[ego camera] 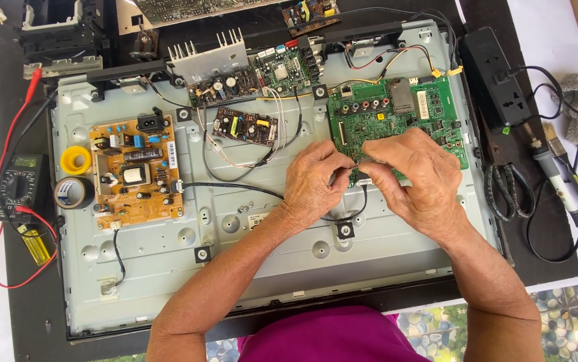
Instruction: Fastening a main circuit board to a television chassis using a screwdriver and screws.
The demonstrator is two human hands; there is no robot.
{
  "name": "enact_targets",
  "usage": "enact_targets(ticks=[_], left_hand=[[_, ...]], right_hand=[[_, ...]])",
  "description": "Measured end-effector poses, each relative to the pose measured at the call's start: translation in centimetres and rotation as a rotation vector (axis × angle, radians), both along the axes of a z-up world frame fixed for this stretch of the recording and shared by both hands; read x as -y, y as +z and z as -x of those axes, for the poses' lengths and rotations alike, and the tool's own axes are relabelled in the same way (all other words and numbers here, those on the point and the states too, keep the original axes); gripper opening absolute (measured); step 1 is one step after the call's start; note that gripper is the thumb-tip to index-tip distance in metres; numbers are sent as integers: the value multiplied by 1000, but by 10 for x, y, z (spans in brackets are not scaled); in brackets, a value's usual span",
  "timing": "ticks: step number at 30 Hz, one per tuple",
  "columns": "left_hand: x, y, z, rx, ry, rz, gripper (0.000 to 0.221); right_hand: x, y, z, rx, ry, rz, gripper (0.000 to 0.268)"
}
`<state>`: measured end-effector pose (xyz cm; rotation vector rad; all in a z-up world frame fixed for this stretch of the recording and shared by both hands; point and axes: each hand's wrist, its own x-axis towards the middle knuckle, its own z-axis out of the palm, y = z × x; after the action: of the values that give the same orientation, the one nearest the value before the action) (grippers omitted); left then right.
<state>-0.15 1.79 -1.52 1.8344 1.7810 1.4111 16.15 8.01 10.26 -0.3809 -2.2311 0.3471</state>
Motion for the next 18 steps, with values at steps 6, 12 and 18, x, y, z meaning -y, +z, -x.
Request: enact_targets(ticks=[6,12,18], left_hand=[[-1,2,2,-37,-14,-65,7],[0,5,2,-49,-3,-73,6],[1,5,2,-26,-9,-67,5]], right_hand=[[2,9,2,61,2,-29,26],[8,13,2,44,9,50,24],[8,9,-2,70,-20,41,25]])
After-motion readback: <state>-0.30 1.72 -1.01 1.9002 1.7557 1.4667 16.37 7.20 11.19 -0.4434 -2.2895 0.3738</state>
